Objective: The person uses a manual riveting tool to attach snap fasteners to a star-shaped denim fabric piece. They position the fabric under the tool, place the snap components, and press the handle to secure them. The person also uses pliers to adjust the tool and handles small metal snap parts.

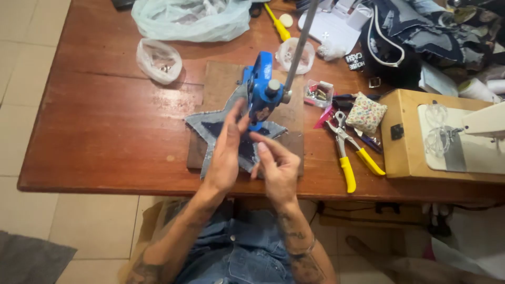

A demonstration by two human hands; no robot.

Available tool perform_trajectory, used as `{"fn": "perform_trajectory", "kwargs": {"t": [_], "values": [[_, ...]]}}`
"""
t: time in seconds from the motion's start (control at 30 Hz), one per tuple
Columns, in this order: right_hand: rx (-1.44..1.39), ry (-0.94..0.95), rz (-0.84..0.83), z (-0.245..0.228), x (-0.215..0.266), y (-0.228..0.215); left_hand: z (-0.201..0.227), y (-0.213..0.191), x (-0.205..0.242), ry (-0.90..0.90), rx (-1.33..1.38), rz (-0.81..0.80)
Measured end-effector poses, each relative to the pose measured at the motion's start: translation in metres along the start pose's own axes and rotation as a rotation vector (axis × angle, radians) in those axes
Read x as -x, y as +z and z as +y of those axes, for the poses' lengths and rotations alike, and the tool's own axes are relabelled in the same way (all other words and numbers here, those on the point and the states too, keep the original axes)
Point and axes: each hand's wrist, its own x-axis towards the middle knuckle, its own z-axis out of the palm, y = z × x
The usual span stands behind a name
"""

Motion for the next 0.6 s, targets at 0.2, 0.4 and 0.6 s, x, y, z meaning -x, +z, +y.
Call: {"fn": "perform_trajectory", "kwargs": {"t": [0.2,0.4,0.6], "values": [[-0.112,-0.005,-0.022,0.024,-0.019,-0.001,0.039,0.008,0.015,-0.064,-0.250,0.089],[-0.108,-0.055,0.197,0.045,-0.032,-0.005,0.031,0.011,0.008,0.022,-0.278,0.032],[-0.032,-0.037,0.190,0.026,-0.024,-0.001,0.028,0.008,0.014,-0.019,-0.251,-0.002]]}}
